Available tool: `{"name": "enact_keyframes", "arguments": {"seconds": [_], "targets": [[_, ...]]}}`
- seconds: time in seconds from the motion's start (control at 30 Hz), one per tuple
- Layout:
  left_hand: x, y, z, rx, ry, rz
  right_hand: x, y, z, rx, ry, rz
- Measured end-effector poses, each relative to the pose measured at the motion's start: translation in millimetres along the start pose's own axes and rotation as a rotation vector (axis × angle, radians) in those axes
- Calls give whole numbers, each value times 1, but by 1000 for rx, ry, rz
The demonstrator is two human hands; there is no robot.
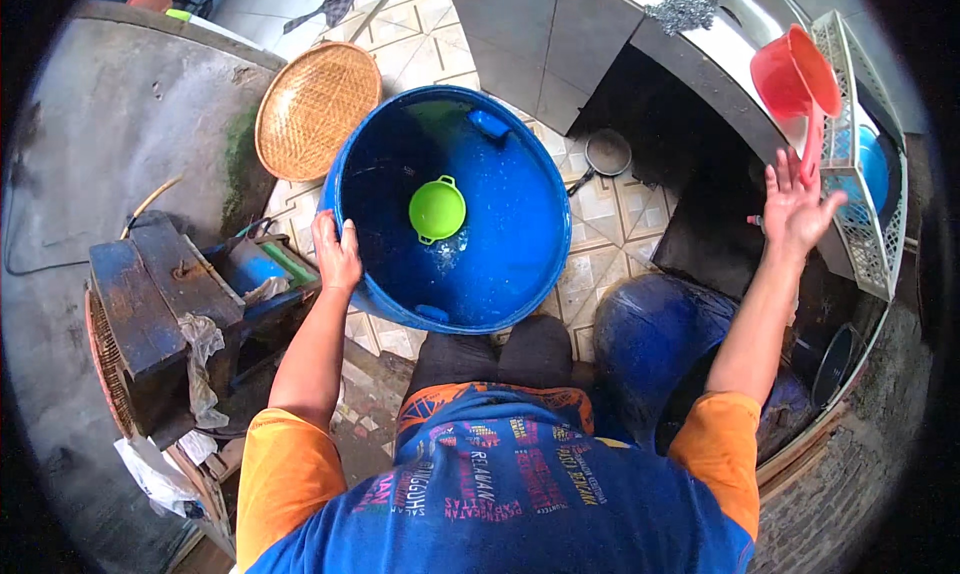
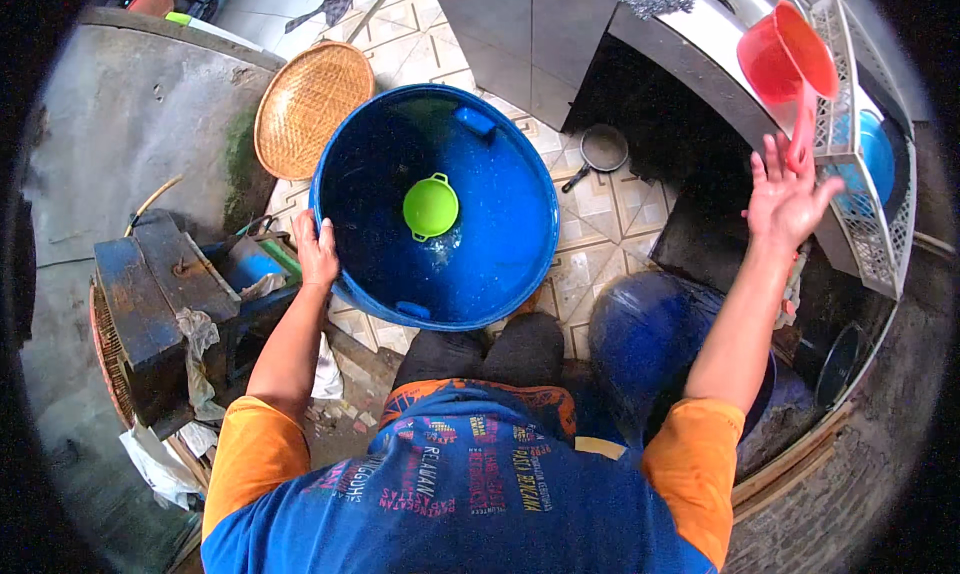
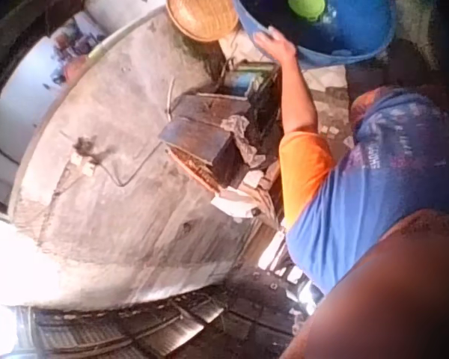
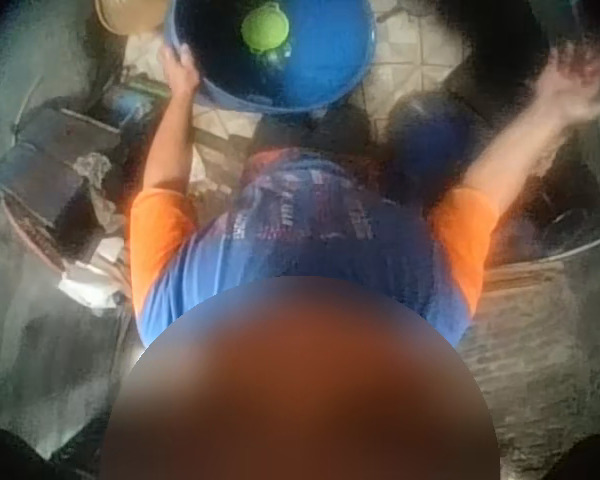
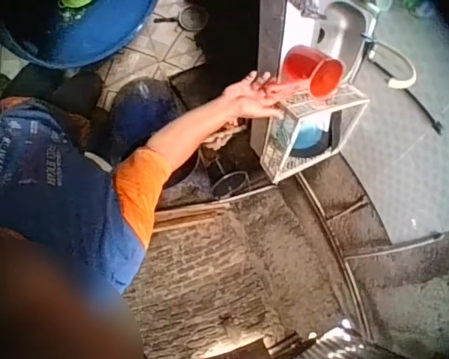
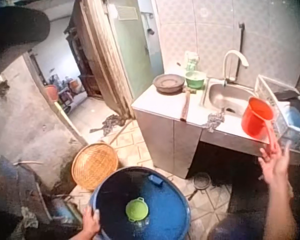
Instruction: The person cleans the interior and exterior of large blue plastic bins using water from a bucket and scrubbing the surfaces by hand.
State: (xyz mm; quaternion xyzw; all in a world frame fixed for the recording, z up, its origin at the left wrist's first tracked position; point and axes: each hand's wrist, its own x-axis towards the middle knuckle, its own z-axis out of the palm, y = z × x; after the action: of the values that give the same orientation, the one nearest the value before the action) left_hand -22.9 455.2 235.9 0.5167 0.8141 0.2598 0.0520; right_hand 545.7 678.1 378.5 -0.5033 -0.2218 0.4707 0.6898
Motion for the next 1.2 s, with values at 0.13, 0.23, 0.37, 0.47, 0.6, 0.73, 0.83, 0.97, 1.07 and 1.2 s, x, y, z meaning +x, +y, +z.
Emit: {"name": "enact_keyframes", "arguments": {"seconds": [0.13, 0.23, 0.37, 0.47, 0.6, 0.73, 0.83, 0.97, 1.07, 1.2], "targets": [[2, -6, -8, -2, -44, 22, -37, 68, -35, -48, 137, -31], [5, -11, -11, -17, -86, 7, -85, 160, -58, -23, -34, 147], [13, -10, -21, -40, -95, -16, -170, 297, -36, -451, -140, 478], [7, -16, -23, -54, -119, 33, -222, 389, -3, -734, -374, 678], [-4, -18, -24, 18, -176, 77, -251, 552, -17, -958, -542, 770], [-7, -37, -41, -67, -166, -95, -257, 661, 7, -1246, -621, 770], [-10, -48, -39, -124, -179, -225, -230, 724, -5, -1337, -543, 730], [-44, -75, -87, -9, 2, -368, -216, 774, 31, -1263, -539, 694], [-45, -79, -94, 294, 115, -479, -205, 797, 32, -1128, -579, 666], [-53, -95, -115, 283, -42, -291, -223, 799, 32, -1389, -619, 710]]}}
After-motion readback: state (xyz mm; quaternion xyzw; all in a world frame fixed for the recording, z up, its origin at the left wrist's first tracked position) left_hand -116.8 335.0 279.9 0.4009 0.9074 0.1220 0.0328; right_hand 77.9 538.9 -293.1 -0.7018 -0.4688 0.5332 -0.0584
